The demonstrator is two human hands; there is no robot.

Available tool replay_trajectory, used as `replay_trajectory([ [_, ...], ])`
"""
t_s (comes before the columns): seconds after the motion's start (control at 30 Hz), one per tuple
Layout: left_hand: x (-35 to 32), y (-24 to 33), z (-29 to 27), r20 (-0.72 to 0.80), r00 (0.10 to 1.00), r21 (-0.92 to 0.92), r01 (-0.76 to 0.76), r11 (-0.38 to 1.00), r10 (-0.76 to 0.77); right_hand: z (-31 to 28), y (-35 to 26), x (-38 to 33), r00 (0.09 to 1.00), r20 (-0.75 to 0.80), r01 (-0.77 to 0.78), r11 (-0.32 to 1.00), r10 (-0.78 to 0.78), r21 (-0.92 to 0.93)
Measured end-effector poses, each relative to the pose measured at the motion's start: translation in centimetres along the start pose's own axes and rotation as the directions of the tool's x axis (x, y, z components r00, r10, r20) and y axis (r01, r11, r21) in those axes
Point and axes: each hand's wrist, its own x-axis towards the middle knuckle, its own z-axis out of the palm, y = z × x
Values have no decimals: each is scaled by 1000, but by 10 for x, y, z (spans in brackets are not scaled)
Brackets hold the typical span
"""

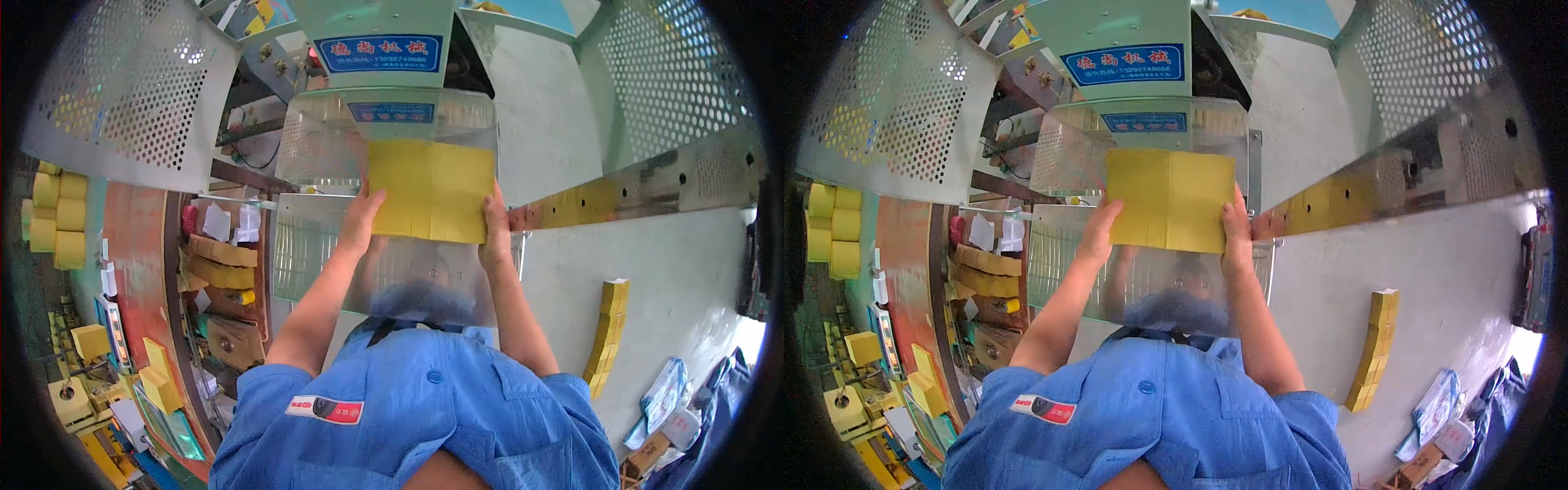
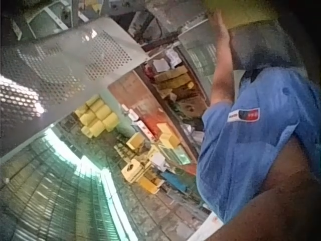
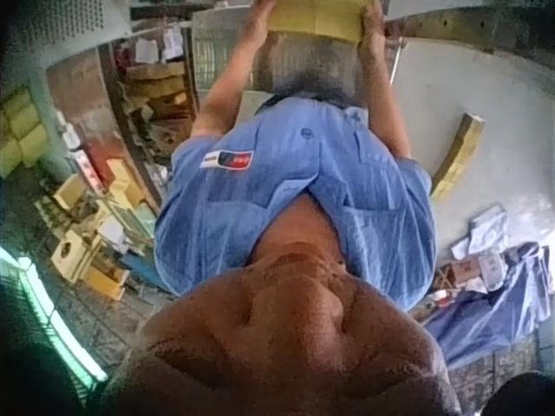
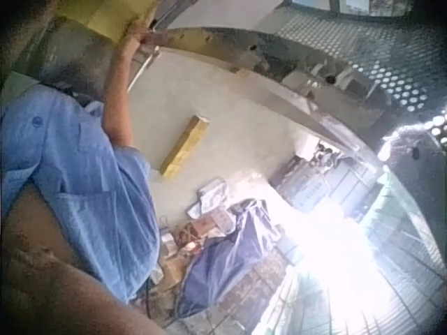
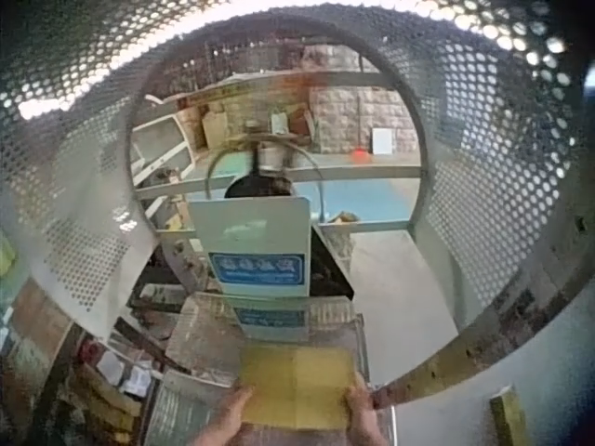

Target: Weighing stacks of yellow paper and using an automated machine to apply straps to them.

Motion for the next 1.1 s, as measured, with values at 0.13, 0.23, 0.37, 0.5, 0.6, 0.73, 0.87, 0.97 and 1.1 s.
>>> replay_trajectory([
  [0.13,4,-7,2,-46,998,22,-36,999,37,-2,2,2,1000,-5,-6,1000,6,-25],
  [0.23,6,-15,8,-25,995,93,-90,992,92,-16,12,6,974,-129,-182,982,186,42],
  [0.37,5,-10,8,17,998,24,-68,997,68,-11,13,2,999,-48,-17,999,19,37],
  [0.5,8,-16,15,38,999,-38,8,999,-7,-9,4,0,998,-52,-40,998,42,47],
  [0.6,8,-22,17,10,1000,-63,-2,998,3,-4,-1,-6,995,-60,-77,997,78,20],
  [0.73,16,-23,15,14,1000,-37,25,999,-25,-6,6,0,993,-104,-61,998,62,13],
  [0.87,11,-10,25,6,999,-39,48,998,-48,-5,1,-2,993,-94,-72,997,75,39],
  [0.97,10,-11,26,-9,1000,-39,3,999,-3,-10,11,-1,993,-117,-24,999,20,-36],
  [1.1,-8,-9,24,-37,999,-30,-14,999,13,-10,11,-3,1000,-21,-9,996,7,-91],
])
